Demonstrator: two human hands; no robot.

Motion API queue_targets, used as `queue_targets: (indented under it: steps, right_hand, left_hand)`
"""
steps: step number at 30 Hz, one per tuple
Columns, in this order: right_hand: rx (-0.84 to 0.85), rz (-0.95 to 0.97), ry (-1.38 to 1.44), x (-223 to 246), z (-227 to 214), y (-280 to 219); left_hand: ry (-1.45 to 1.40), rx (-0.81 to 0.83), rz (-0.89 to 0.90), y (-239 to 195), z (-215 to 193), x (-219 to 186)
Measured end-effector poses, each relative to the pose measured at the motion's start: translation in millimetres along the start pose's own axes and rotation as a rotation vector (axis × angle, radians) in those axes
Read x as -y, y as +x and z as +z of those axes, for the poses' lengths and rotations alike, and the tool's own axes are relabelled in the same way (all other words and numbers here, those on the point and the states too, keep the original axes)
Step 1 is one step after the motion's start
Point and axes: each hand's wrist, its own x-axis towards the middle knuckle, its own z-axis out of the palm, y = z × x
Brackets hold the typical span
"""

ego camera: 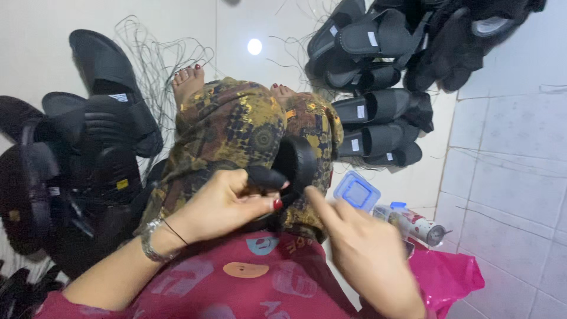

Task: The person is sitting on the floor and sewing a black slipper using a needle and thread. They hold the slipper in their left hand and use their right hand to push the needle through the material repeatedly.

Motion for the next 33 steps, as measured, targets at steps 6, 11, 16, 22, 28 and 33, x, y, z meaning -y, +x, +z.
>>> queue_targets:
  steps: [6, 11, 16, 22, 28, 33]
  right_hand:
    - [-0.134, 0.142, 0.705, -13.3, 29.4, 8.7]
    - [-0.310, 0.190, 1.322, -13.1, 91.9, 14.5]
    - [-0.398, 0.155, 1.208, -12.7, 86.3, 18.7]
    - [-0.346, 0.036, 1.567, -18.1, 112.0, 20.0]
    - [-0.240, 0.087, 1.513, -53.6, 122.1, -1.9]
    - [-0.111, -0.013, 1.459, -52.3, 97.1, 19.5]
  left_hand:
    - [0.437, -0.067, 0.260, 10.1, 7.7, -6.1]
    - [0.358, -0.101, 0.323, 9.3, 5.8, -0.6]
    - [0.354, -0.107, 0.309, 16.1, 3.9, 3.2]
    - [0.316, -0.106, 0.251, 19.8, 7.1, 19.5]
    - [0.300, -0.088, 0.231, 26.6, 18.4, 11.4]
    - [0.552, 0.083, 0.144, 14.8, -2.7, 9.6]
